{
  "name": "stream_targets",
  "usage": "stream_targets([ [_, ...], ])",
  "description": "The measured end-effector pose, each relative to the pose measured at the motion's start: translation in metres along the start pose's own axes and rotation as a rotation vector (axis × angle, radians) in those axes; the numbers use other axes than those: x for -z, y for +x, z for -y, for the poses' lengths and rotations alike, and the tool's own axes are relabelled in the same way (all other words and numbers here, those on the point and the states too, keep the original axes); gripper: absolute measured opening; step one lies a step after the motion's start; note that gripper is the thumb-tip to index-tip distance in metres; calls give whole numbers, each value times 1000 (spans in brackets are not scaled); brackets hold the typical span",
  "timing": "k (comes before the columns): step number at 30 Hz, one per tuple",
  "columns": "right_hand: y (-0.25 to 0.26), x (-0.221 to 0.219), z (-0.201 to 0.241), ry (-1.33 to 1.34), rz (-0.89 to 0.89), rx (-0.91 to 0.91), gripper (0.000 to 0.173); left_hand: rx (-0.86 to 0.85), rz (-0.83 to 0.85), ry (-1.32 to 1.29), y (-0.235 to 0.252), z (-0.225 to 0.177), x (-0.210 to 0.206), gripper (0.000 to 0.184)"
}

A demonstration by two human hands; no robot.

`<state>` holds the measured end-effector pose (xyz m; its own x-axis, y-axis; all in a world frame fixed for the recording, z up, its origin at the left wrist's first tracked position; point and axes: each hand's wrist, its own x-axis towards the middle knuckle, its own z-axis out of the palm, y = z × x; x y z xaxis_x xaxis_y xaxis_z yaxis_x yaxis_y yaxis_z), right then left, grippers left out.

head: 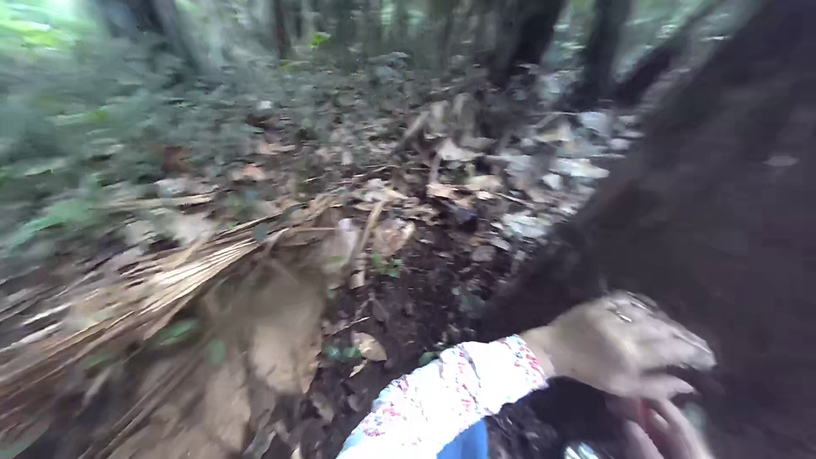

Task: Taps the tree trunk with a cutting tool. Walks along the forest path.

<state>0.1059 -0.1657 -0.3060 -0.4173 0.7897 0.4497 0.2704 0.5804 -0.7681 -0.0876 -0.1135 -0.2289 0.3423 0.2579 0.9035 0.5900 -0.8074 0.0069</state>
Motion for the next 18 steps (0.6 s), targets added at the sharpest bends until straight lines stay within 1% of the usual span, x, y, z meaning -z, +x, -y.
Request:
stream_targets([
  [1,-3,7,6,-69,-62,-2,52,-38,-2,-16,8,-1,-11,29],
  [3,-10,23,11,-204,-182,52,49,-128,-32,-25,24,-6,-31,33],
  [6,-16,46,15,-425,-331,161,44,-243,-136,-19,51,-15,-53,43],
  [10,-10,69,23,-568,-498,233,37,-342,-228,-73,93,-23,-73,52],
  [14,14,86,39,-600,-584,269,34,-374,-220,-118,127,-18,-87,52],
  [18,49,97,49,-613,-582,316,34,-406,-247,-106,157,2,-89,61],
])
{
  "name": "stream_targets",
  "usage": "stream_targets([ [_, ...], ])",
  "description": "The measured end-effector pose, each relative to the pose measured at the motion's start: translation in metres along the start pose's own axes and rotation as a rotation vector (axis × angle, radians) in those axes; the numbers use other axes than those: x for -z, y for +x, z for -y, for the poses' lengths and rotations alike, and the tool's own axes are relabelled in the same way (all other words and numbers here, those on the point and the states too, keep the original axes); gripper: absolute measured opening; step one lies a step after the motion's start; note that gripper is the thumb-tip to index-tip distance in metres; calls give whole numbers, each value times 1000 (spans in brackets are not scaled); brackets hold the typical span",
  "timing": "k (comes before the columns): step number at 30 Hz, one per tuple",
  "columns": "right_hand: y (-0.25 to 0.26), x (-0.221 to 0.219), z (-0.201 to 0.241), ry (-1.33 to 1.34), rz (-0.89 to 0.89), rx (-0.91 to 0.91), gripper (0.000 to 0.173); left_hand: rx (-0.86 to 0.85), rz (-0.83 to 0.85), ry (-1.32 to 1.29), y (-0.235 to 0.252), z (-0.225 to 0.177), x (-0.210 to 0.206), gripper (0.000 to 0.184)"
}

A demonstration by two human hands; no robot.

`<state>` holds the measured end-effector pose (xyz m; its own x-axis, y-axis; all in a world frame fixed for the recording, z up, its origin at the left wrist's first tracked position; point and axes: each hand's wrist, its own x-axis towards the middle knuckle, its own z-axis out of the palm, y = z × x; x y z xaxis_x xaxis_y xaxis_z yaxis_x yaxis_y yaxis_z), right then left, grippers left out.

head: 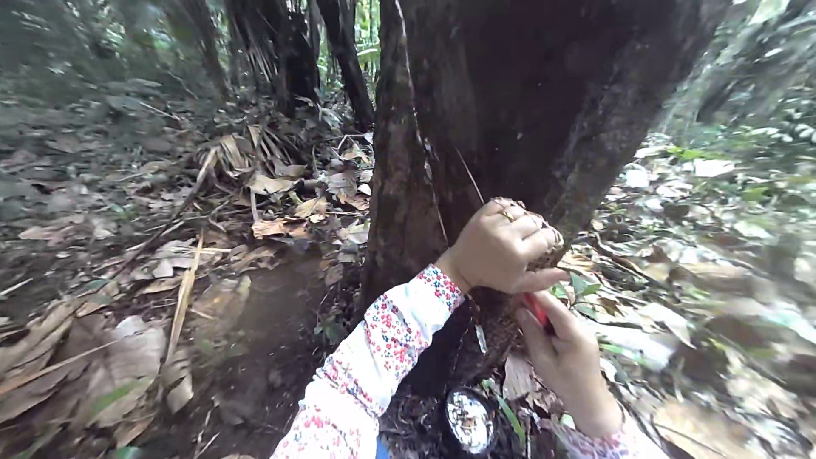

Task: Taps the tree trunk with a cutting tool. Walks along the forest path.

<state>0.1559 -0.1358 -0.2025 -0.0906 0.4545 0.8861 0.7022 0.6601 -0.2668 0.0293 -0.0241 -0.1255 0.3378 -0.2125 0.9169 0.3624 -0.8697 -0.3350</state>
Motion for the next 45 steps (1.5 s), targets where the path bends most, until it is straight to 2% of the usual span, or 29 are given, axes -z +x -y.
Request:
stream_targets([
  [5,29,-11,3,7,21,-30,37,-24,37,-29,11,37,1,66],
  [9,35,-12,-9,71,36,-39,37,0,97,-40,18,42,-1,59],
  [15,31,-44,-45,78,-86,40,32,-71,120,32,8,56,-18,58],
  [18,34,-65,-48,59,-147,58,32,-115,85,57,4,68,-16,59],
  [21,33,-79,-50,65,-183,53,32,-157,127,48,1,76,-14,63],
  [24,37,-89,-51,51,-213,63,32,-151,148,38,3,83,-10,56],
  [29,38,-101,-56,6,-208,17,34,-179,166,88,6,94,-12,61],
  [33,44,-111,-51,146,-196,-48,37,-149,190,99,5,95,-12,57],
  [35,75,-116,-30,229,-207,-102,32,-91,160,132,15,99,-2,54],
  [37,123,-110,1,229,-155,-123,22,11,68,145,37,104,26,53],
  [39,152,-104,25,215,-76,-63,26,53,-29,187,54,112,61,53],
  [42,135,-115,40,202,9,-53,37,50,32,268,44,105,98,54],
  [45,74,-133,32,176,-72,-61,25,32,176,236,-4,81,89,50],
])
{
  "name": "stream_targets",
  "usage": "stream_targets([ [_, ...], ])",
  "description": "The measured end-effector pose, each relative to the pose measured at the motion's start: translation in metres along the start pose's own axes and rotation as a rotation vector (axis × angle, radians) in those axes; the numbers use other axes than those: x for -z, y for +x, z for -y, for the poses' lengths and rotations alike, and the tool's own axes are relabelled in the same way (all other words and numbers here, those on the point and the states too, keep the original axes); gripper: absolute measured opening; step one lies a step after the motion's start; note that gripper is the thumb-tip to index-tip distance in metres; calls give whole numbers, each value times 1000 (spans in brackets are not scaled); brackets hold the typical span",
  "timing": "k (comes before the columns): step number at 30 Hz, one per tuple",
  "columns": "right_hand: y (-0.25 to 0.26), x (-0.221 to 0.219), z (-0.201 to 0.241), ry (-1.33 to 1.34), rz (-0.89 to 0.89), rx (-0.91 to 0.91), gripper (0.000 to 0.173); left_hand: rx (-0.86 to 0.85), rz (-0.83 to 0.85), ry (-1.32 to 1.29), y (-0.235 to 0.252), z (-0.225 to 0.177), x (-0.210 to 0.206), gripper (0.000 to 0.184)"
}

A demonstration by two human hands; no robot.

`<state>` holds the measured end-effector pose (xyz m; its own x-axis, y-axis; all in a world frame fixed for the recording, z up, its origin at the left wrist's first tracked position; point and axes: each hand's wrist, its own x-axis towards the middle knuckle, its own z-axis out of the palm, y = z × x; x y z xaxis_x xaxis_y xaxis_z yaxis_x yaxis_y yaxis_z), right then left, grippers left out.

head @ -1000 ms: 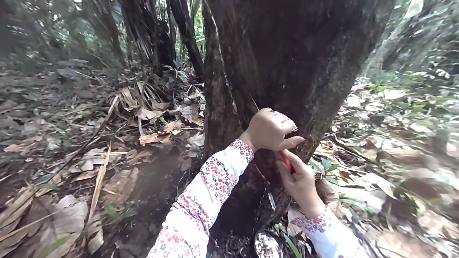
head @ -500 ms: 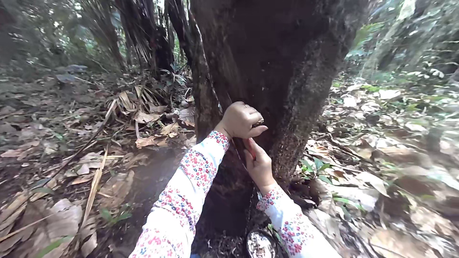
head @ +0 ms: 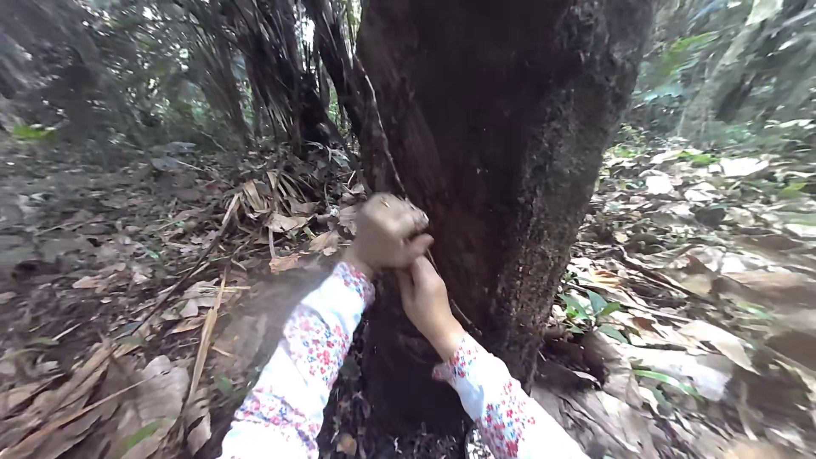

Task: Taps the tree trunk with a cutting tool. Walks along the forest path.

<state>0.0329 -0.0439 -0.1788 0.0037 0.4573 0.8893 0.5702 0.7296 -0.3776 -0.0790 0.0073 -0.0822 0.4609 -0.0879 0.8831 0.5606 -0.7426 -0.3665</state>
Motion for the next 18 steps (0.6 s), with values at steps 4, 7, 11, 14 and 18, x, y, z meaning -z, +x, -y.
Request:
stream_targets([
  [4,-65,3,-28,-94,-129,-3,22,-222,52,-123,-30,-36,-39,61],
  [7,-68,5,-42,-188,-145,-35,24,-283,35,-199,-27,-39,-62,62],
  [11,-45,3,-50,-289,-76,-78,24,-283,-57,-169,-22,-21,-80,63],
  [14,-56,12,-53,-290,19,-174,26,-254,-51,-219,-30,-32,-90,70],
  [18,-76,30,-54,-312,59,-203,24,-245,-61,-265,-37,-56,-94,69],
])
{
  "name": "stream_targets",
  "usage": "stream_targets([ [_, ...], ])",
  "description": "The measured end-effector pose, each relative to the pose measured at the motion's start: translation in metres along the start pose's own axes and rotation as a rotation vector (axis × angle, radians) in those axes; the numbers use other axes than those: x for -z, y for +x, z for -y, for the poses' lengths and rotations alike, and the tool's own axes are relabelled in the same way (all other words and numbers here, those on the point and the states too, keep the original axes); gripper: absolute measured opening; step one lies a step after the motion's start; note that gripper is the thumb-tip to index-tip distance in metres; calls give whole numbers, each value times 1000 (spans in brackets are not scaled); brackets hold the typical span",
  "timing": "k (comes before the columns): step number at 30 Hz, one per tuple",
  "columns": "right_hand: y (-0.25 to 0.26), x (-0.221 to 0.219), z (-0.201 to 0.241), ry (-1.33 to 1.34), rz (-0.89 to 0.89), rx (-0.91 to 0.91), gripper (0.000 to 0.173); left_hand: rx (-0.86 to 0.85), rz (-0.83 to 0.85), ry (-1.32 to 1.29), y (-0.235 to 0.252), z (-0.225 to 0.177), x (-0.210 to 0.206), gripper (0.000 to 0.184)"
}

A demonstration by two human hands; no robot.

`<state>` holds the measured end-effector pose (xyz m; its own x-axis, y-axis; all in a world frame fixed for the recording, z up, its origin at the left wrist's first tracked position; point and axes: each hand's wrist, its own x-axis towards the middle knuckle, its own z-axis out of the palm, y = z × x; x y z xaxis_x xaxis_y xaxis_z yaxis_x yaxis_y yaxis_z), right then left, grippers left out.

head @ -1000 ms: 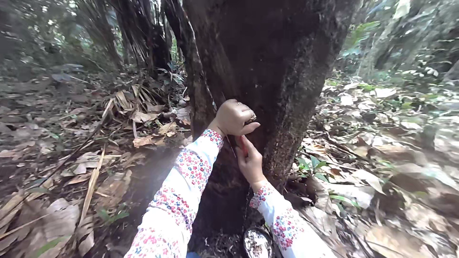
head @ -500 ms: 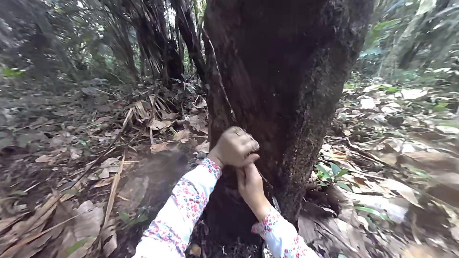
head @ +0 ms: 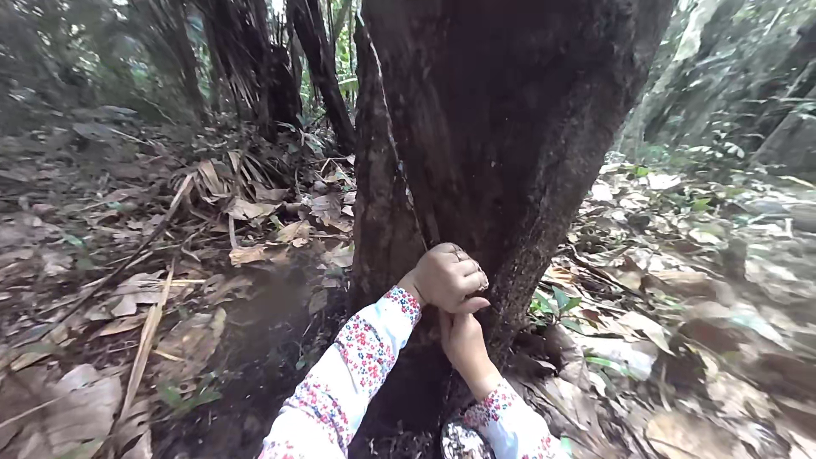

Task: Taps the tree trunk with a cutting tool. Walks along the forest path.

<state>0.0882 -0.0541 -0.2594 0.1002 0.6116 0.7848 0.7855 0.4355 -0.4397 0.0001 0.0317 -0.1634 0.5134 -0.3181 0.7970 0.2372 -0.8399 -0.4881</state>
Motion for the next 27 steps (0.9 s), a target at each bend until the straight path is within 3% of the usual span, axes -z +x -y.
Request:
stream_targets([
  [5,20,-11,8,58,36,-40,26,3,-40,27,-1,20,0,65],
  [12,13,-8,-5,-114,-39,43,19,4,-111,32,-2,11,-5,70],
  [18,-17,12,-18,-163,73,-41,16,39,-132,-9,-12,-25,-23,69],
  [23,9,-4,-6,-175,38,-54,20,14,-135,14,-11,4,-17,69],
  [27,-3,-3,-14,-162,17,-17,16,7,-153,39,-19,-6,-26,71],
])
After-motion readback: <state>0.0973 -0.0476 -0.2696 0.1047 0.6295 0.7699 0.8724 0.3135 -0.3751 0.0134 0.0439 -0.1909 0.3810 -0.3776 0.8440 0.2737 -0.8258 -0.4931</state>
